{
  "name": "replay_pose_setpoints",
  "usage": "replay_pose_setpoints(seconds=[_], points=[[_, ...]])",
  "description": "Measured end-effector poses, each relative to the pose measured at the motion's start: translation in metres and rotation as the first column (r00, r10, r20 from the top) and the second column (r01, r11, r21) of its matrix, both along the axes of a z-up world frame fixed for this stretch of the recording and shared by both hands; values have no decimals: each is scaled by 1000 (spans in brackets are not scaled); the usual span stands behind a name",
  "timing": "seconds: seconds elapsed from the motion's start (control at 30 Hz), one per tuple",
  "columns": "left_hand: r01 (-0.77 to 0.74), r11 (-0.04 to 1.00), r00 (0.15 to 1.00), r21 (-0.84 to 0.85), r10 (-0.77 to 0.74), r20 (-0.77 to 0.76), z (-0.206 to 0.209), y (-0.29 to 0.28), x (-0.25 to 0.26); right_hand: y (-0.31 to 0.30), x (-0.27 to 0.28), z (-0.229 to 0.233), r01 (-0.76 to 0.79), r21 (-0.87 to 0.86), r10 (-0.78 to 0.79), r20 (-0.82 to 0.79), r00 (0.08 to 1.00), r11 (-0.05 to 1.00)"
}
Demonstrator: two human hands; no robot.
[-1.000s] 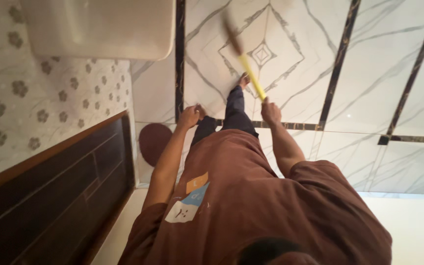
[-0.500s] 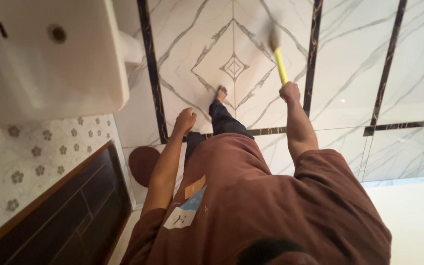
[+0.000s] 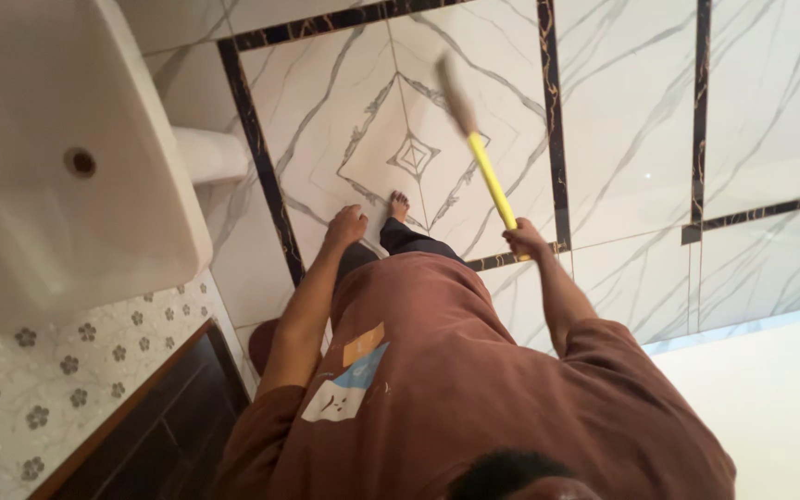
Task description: The person sweeps a tiled floor by hand using a broom, moving through a hallway and past a bathroom area.
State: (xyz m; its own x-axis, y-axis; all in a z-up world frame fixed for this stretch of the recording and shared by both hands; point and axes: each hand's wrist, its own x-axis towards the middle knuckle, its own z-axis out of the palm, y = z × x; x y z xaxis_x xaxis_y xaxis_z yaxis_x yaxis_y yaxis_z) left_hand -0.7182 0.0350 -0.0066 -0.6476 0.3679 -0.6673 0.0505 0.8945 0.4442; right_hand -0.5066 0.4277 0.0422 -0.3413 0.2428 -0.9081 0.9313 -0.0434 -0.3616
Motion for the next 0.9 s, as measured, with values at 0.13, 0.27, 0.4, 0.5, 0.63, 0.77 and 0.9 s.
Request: replay_pose_setpoints(seconds=[0.13, 0.27, 0.4, 0.5, 0.63, 0.77, 0.9], points=[[148, 988, 988, -48, -151, -44, 0, 20, -25, 88, -6, -25, -494, 114, 451, 276, 849, 862], [124, 992, 992, -2, -124, -33, 1, 37, -47, 137, -25, -21, -390, 306, 296, 312, 903, 868], [185, 982, 980, 38, -181, -86, -1, 62, -76, 104, -37, -20, -25, 379, -14, 100, 995, 925], [240, 971, 969, 13, -239, -60, -3, 86, -102, 42, -31, -32, 299, 299, -278, -109, 954, 906], [303, 953, 952, 2, -303, -34, -3, 123, -137, -19, -44, -24, 605, 58, -590, -166, 790, 794], [385, 921, 921, 51, -381, -80, -3, 151, -169, -46, -63, -7, 751, -86, -756, -88, 649, 655], [448, 894, 894, 23, -447, -36, 0, 189, -208, -32, -119, -15, 873, -276, -905, 21, 425, 403]])
